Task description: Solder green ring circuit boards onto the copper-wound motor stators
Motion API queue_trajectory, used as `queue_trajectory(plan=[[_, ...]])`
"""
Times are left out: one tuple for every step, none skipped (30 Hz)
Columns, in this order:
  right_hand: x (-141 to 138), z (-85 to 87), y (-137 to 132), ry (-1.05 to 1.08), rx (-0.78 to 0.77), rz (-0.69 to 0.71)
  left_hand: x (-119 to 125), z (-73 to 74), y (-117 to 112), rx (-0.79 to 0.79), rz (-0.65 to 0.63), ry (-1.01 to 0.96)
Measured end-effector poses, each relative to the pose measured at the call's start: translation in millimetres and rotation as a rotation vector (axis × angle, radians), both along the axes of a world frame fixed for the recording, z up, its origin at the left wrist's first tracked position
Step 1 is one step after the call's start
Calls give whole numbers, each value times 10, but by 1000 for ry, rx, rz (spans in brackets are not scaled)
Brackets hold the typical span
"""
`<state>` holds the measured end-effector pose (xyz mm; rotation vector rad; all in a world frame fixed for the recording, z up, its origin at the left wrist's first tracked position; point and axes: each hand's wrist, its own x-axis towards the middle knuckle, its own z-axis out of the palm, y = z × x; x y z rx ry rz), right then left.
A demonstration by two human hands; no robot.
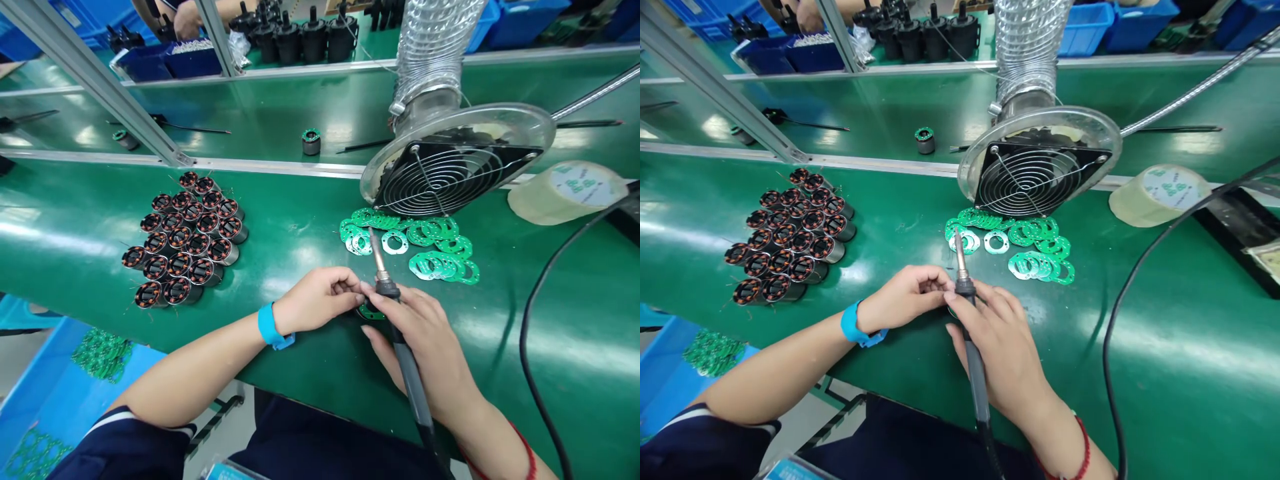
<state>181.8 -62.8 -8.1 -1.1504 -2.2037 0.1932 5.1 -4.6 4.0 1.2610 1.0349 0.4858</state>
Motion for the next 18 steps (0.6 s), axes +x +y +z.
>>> queue_trajectory(plan=[[-1, 6, -3, -8, 3, -3, -1, 5, 0, -10, 11, 3], [0, 12, -2, -14, 5, -11, -3, 12, -1, -15, 22, 10], [3, 18, 0, -13, 8, -21, -5, 19, -5, -14, 31, 19], [8, 23, 3, -6, 13, -27, -7, 26, -11, -4, 37, 28], [13, 28, 5, 10, 23, -29, -7, 30, -19, 19, 40, 39], [20, 31, 3, 31, 30, -23, -6, 33, -29, 56, 41, 53], [28, 32, -4, 62, 31, -16, -4, 35, -40, 104, 39, 69], [39, 31, -19, 109, 24, -19, -1, 34, -50, 154, 39, 90], [51, 26, -42, 175, 7, -33, 1, 33, -59, 198, 36, 113], [66, 19, -72, 256, -17, -63, 3, 30, -66, 231, 33, 138], [83, 10, -107, 340, -45, -104, 4, 27, -71, 252, 29, 160], [102, 1, -144, 417, -69, -147, 5, 24, -75, 265, 26, 180], [122, -7, -178, 477, -90, -185, 6, 20, -76, 274, 24, 195], [141, -13, -206, 521, -99, -204, 6, 17, -76, 283, 24, 207], [158, -15, -226, 546, -98, -198, 6, 14, -76, 293, 25, 216], [171, -13, -237, 562, -89, -174, 5, 12, -75, 299, 26, 222], [179, -8, -238, 568, -83, -141, 5, 9, -74, 301, 26, 225], [183, 2, -231, 573, -75, -108, 4, 8, -73, 300, 26, 226]])
